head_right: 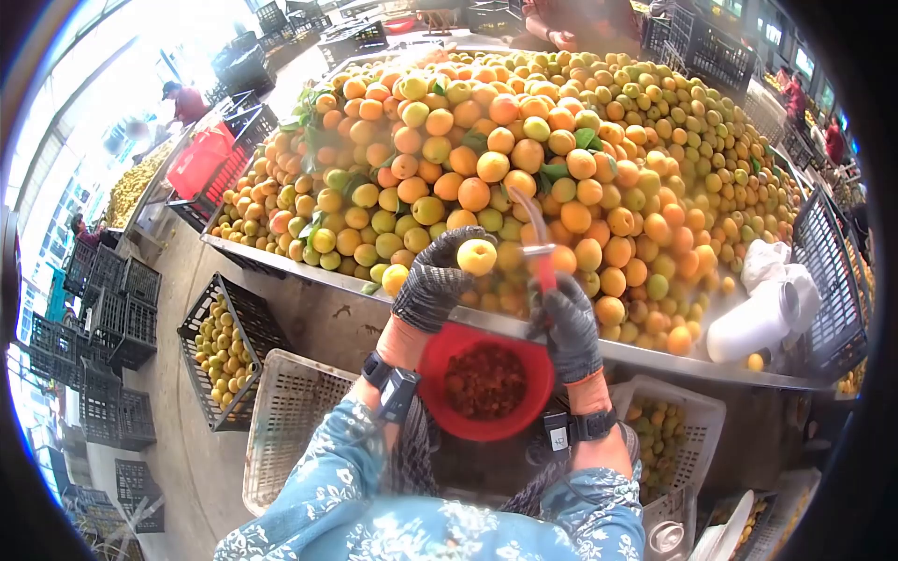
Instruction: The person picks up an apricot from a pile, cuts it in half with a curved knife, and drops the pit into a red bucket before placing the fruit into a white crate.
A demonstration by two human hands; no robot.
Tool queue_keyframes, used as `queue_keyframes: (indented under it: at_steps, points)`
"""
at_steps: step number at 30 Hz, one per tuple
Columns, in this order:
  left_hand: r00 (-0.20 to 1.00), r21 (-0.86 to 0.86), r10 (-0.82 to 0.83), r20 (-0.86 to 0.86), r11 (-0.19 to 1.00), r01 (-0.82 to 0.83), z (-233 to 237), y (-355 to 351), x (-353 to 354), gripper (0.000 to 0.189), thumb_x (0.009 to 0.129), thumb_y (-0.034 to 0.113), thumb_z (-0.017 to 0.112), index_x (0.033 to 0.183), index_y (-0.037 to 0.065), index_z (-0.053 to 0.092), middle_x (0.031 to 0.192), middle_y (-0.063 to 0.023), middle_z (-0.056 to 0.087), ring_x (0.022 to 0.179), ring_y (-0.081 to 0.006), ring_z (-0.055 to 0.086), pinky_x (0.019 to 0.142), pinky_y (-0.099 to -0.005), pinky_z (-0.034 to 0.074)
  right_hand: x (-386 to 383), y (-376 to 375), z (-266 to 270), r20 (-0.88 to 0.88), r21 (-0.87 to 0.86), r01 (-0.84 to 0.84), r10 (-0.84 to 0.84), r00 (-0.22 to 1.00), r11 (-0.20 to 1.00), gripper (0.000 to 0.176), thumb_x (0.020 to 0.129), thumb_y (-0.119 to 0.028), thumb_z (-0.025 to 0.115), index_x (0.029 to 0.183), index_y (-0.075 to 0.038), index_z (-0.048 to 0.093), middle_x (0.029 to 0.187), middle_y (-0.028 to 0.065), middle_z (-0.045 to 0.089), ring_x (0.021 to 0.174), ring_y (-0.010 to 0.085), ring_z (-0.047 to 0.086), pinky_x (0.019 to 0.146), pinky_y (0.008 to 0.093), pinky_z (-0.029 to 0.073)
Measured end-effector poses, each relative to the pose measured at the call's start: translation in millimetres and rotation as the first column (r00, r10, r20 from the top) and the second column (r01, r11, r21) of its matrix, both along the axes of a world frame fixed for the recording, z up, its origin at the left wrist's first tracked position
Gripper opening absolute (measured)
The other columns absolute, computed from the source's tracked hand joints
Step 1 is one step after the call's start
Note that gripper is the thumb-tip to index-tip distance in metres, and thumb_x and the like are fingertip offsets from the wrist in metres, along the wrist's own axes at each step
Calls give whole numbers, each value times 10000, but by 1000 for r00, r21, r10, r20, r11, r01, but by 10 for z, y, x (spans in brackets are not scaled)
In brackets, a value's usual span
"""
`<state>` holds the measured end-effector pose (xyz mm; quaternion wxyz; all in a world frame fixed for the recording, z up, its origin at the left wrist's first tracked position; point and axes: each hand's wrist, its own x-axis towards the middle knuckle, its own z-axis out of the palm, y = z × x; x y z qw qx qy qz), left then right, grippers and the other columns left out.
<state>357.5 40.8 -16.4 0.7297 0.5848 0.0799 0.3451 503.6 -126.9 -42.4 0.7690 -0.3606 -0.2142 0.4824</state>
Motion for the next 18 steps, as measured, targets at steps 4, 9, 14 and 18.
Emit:
queue_keyframes:
  at_steps: [4, 9, 14, 18]
  points:
    - [993, -252, -89, 75, 962, 106, 36, -90, -6, 571, 765, 93, 705, 1295, 23, 506, 1144, -64, 598, 1028, -171, 580, 861, -314, 519, -90, 17, 168, 235, 36, 71, -78, 969, 997, 359, 842, -266, 683, 1091, -34, 572, 781, 29, 574, 632, 113, 586, 526, 227, 492]
    - [988, -258, -152, -23, 956, 142, 45, -204, 28, 576, 813, 168, 685, 1326, 26, 465, 1064, -77, 602, 922, -166, 613, 794, -307, 544, -73, -91, 341, 248, -121, 126, -93, 964, 985, 332, 876, -327, 654, 1061, -54, 618, 724, 2, 578, 572, 89, 514, 508, 224, 417]
    - [963, -59, -130, -236, 991, 119, -2, -284, 110, 585, 662, 24, 752, 1206, 70, 540, 1059, -6, 590, 961, -102, 557, 846, -256, 484, -158, -82, 304, 350, -101, 229, -180, 919, 968, 314, 900, -349, 631, 1018, -58, 621, 685, -27, 545, 545, 48, 469, 473, 192, 349]
    - [954, 160, -44, -296, 983, 95, 36, -328, 142, 630, 569, -16, 808, 1138, 80, 554, 1037, 2, 581, 989, -122, 550, 880, -279, 473, -227, -195, 486, 434, -230, 171, -57, 899, 958, 237, 921, -298, 618, 1007, -77, 632, 725, -45, 544, 600, 36, 467, 528, 172, 360]
